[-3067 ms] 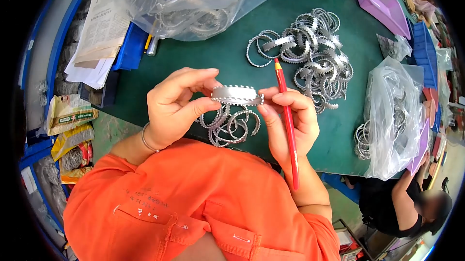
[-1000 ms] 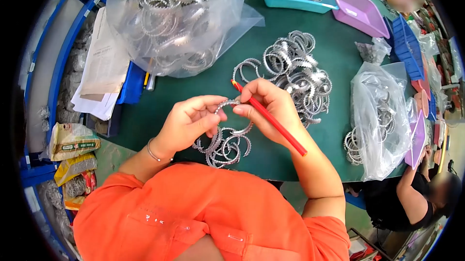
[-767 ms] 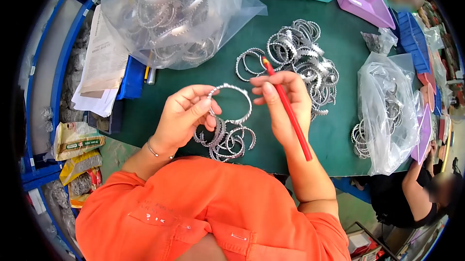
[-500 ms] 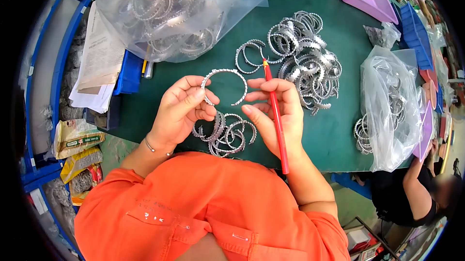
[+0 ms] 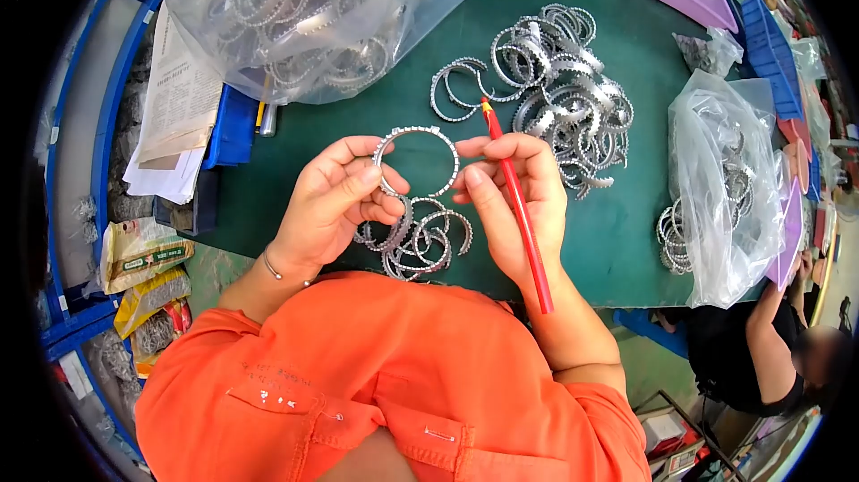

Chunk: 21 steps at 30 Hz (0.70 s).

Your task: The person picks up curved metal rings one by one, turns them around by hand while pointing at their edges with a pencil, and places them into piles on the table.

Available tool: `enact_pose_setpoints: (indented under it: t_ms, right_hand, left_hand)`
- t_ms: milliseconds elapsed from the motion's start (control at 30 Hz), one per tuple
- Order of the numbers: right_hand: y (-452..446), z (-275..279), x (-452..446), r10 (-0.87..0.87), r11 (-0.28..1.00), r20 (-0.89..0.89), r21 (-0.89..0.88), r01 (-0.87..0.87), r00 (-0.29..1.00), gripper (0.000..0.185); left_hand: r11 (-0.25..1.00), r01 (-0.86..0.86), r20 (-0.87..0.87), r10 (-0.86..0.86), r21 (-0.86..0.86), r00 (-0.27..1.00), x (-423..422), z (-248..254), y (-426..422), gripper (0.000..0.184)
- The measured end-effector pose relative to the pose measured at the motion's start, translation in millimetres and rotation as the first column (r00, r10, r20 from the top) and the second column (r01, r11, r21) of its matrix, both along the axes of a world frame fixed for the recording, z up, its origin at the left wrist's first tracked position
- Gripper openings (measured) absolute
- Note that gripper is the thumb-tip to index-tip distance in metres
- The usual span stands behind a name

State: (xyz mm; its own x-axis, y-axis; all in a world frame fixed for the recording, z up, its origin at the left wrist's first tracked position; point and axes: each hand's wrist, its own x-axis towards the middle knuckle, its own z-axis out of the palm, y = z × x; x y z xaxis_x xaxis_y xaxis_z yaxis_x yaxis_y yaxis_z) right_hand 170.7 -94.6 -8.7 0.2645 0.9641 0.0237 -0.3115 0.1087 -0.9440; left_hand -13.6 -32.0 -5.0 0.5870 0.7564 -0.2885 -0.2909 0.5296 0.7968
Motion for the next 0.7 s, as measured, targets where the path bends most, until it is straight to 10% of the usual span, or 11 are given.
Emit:
enact_pose_setpoints:
  t_ms: [700]
  right_hand:
    - [-2.3, 3.4, 4.0, -0.015, 1.000, 0.008, -0.026, 0.015, 1.000, 0.023]
  left_hand:
    - [0.997, 0.056, 0.020, -0.055, -0.060, 0.998, -3.1, -2.0, 2.6, 0.022]
